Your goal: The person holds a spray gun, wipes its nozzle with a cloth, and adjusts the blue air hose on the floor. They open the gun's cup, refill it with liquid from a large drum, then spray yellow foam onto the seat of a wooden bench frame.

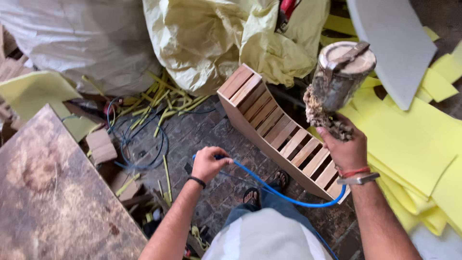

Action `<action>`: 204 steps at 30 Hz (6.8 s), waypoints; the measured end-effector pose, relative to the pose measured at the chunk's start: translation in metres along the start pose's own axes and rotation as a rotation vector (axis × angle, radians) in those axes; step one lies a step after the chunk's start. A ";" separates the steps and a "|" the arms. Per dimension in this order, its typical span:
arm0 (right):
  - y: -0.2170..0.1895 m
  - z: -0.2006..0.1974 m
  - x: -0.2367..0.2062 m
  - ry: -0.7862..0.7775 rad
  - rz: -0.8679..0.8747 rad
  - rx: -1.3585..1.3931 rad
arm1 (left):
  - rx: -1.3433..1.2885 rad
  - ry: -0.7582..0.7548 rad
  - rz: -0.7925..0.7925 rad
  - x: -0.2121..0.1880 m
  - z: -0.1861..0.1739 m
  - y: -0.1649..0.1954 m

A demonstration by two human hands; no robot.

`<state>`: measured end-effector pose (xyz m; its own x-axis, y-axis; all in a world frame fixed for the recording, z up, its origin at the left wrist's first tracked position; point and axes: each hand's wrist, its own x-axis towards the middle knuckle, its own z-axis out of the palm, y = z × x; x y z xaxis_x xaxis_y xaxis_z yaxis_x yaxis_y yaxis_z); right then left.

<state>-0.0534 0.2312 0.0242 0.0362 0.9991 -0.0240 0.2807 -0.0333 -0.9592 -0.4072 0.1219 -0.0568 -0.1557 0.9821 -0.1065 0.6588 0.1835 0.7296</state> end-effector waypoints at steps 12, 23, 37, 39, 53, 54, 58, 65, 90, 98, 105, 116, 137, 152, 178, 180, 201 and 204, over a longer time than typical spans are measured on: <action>0.005 0.007 0.089 -0.186 -0.005 0.081 | 0.015 0.092 -0.157 0.013 0.002 0.037; 0.010 0.017 0.123 -0.318 0.013 0.148 | 0.036 0.105 -0.298 0.004 0.003 0.050; 0.047 0.013 0.089 -0.085 0.079 0.058 | 0.031 0.012 -0.139 0.048 -0.005 0.024; 0.056 0.012 0.077 -0.025 0.125 0.068 | 0.027 -0.034 -0.147 0.058 -0.007 0.015; 0.129 0.025 -0.057 0.464 0.516 -0.196 | 0.050 -0.487 0.186 0.108 0.002 -0.037; 0.134 0.021 -0.067 0.508 0.504 -0.168 | 0.072 -0.510 0.167 0.108 0.007 -0.034; 0.150 0.003 -0.102 0.659 0.507 -0.081 | 0.092 -0.593 0.221 0.108 0.021 -0.017; 0.157 -0.063 -0.171 0.804 0.661 -0.189 | 0.161 -0.668 0.438 0.089 0.066 0.029; 0.134 -0.070 -0.191 0.533 0.544 -0.040 | 0.188 -0.620 0.376 0.041 0.071 0.034; 0.108 -0.020 -0.135 0.309 0.385 0.042 | 0.126 -0.467 0.170 0.043 0.028 -0.008; 0.060 0.016 -0.095 0.211 0.247 0.225 | 0.064 -0.361 0.015 0.051 -0.010 -0.037; -0.002 0.069 -0.035 0.088 0.151 0.215 | -0.086 -0.284 -0.093 0.068 -0.035 -0.066; 0.011 0.062 -0.049 0.119 0.231 0.071 | -0.017 -0.309 0.056 0.065 -0.019 -0.069; 0.032 0.029 -0.050 0.158 0.097 0.217 | 0.048 -0.234 0.000 0.034 -0.018 -0.017; 0.097 -0.019 -0.088 0.092 0.249 0.124 | 0.113 -0.318 0.098 0.007 0.033 0.008; 0.100 -0.024 -0.093 0.095 0.263 0.105 | 0.117 -0.321 0.110 0.008 0.040 0.011; 0.094 -0.067 -0.122 0.105 0.296 -0.002 | 0.084 -0.368 0.188 0.008 0.092 0.026; 0.095 -0.069 -0.125 0.111 0.273 -0.006 | 0.105 -0.380 0.196 0.007 0.093 0.028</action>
<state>0.0349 0.1016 -0.0443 0.2156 0.9441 -0.2495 0.2520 -0.3007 -0.9198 -0.3211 0.1382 -0.0996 0.2484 0.9414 -0.2283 0.7233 -0.0235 0.6901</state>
